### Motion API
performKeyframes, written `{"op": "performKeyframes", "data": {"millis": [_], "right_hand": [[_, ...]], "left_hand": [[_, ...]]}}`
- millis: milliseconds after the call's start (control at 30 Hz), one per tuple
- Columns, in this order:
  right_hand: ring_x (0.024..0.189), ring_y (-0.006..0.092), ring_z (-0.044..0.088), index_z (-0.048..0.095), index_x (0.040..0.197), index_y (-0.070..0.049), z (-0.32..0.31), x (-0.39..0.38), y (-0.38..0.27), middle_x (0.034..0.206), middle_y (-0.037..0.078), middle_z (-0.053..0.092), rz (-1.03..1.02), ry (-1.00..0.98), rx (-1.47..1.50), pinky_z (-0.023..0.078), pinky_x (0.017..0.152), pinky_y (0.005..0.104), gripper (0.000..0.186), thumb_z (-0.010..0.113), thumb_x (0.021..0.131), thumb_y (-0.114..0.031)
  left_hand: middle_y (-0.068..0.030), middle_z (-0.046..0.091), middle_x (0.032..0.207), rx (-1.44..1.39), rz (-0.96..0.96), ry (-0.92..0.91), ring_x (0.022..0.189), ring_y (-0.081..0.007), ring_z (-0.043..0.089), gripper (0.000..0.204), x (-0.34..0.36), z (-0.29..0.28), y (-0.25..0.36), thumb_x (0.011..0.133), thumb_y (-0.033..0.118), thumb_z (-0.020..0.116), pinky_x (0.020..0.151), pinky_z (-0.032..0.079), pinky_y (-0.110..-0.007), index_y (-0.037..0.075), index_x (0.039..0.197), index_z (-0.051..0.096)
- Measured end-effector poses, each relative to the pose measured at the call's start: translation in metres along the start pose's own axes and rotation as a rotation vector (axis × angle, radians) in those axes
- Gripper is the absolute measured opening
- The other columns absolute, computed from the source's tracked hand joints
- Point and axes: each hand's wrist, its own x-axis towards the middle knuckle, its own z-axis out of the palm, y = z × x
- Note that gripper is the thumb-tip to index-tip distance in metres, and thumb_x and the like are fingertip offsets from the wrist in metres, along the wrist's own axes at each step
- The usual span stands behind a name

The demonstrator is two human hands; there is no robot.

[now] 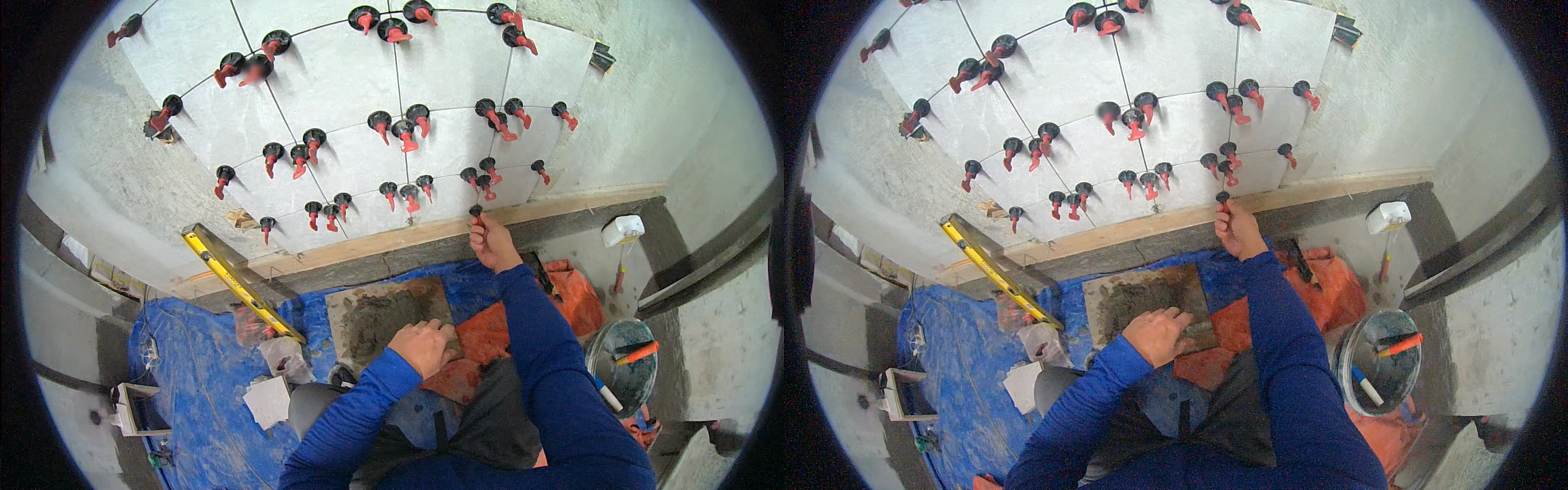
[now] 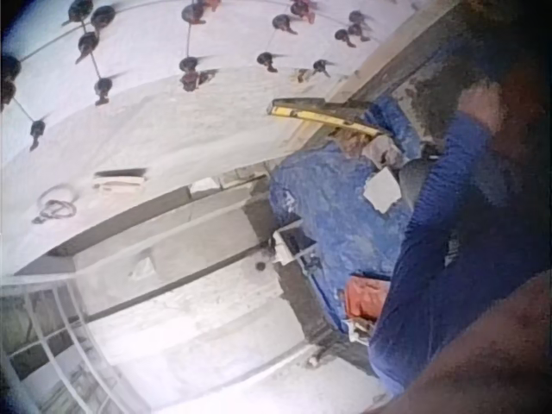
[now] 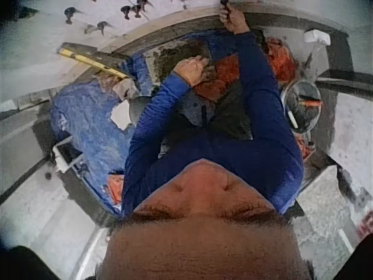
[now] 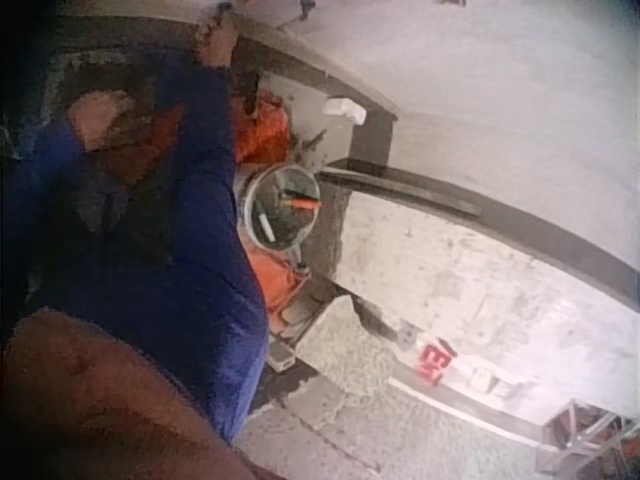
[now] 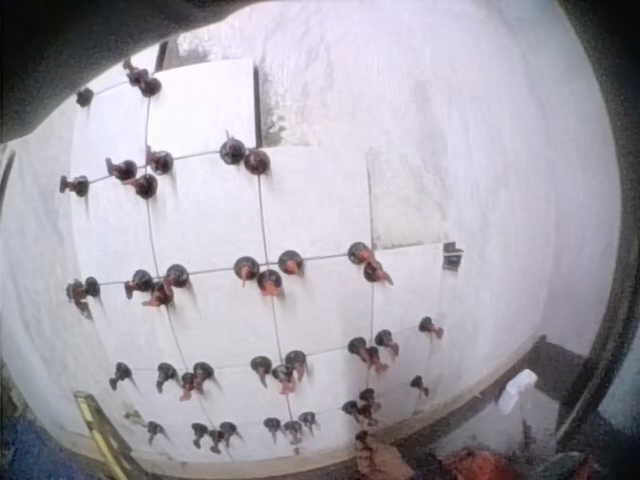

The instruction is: The person is installing white tiles on a wall using red tile leveling clips. They repeatedly place and tighten the clips to secure the tiles in place.

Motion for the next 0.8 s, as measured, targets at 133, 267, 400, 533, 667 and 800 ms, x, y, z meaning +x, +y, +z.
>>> {"op": "performKeyframes", "data": {"millis": [133, 267, 400, 533, 667, 800], "right_hand": [[0.06, 0.0129, 0.044, 0.06, 0.096, -0.009, -0.007, 0.004, 0.01, 0.07, -0.003, 0.046, 0.014, -0.089, 0.204, 0.035, 0.051, 0.0286, 0.028, 0.052, 0.109, -0.032], [0.062, 0.012, 0.044, 0.059, 0.095, -0.01, -0.006, 0.0, 0.011, 0.072, -0.004, 0.046, -0.027, -0.078, 0.242, 0.035, 0.052, 0.0279, 0.026, 0.052, 0.108, -0.032], [0.061, 0.012, 0.043, 0.057, 0.095, -0.011, 0.001, -0.002, 0.006, 0.071, -0.004, 0.045, -0.037, -0.028, 0.108, 0.035, 0.052, 0.0282, 0.026, 0.052, 0.108, -0.033], [0.058, 0.0124, 0.044, 0.055, 0.094, -0.011, 0.006, -0.004, 0.006, 0.07, -0.004, 0.043, -0.075, 0.043, 0.023, 0.034, 0.049, 0.0292, 0.027, 0.051, 0.108, -0.034], [0.053, 0.0133, 0.045, 0.054, 0.094, -0.011, 0.019, -0.003, 0.014, 0.067, -0.003, 0.042, -0.166, 0.24, -0.206, 0.033, 0.044, 0.031, 0.029, 0.051, 0.109, -0.036], [0.05, 0.0137, 0.044, 0.054, 0.091, -0.011, 0.024, -0.006, 0.016, 0.066, -0.002, 0.044, -0.266, 0.224, -0.302, 0.033, 0.042, 0.0313, 0.032, 0.051, 0.109, -0.037]], "left_hand": [[-0.019, 0.066, 0.111, 0.015, -0.018, -0.03, 0.104, -0.041, 0.067, 0.044, 0.007, 0.001, 0.001, 0.09, 0.032, 0.071, 0.089, 0.055, -0.05, 0.005, 0.124, 0.063], [-0.0204, 0.066, 0.113, -0.028, 0.007, -0.036, 0.105, -0.0407, 0.068, 0.04, 0.012, 0.004, 0.006, 0.092, 0.032, 0.07, 0.091, 0.055, -0.05, 0.003, 0.118, 0.063], [-0.0205, 0.066, 0.114, -0.044, 0.02, -0.018, 0.106, -0.0405, 0.068, 0.037, 0.008, -0.002, 0.006, 0.092, 0.031, 0.069, 0.091, 0.055, -0.05, 0.002, 0.115, 0.063], [-0.0196, 0.067, 0.114, 0.013, -0.022, -0.04, 0.106, -0.0399, 0.068, 0.036, 0.007, -0.001, 0.007, 0.092, 0.031, 0.069, 0.091, 0.055, -0.049, 0.003, 0.114, 0.064], [-0.0199, 0.067, 0.111, -0.025, 0.025, 0.0, 0.105, -0.0391, 0.068, 0.035, 0.007, 0.001, 0.006, 0.091, 0.031, 0.068, 0.089, 0.055, -0.05, 0.003, 0.112, 0.064], [-0.0205, 0.068, 0.109, 0.011, 0.011, 0.031, 0.103, -0.0394, 0.068, 0.034, 0.006, 0.004, 0.007, 0.092, 0.03, 0.067, 0.088, 0.056, -0.05, 0.003, 0.112, 0.065]]}}
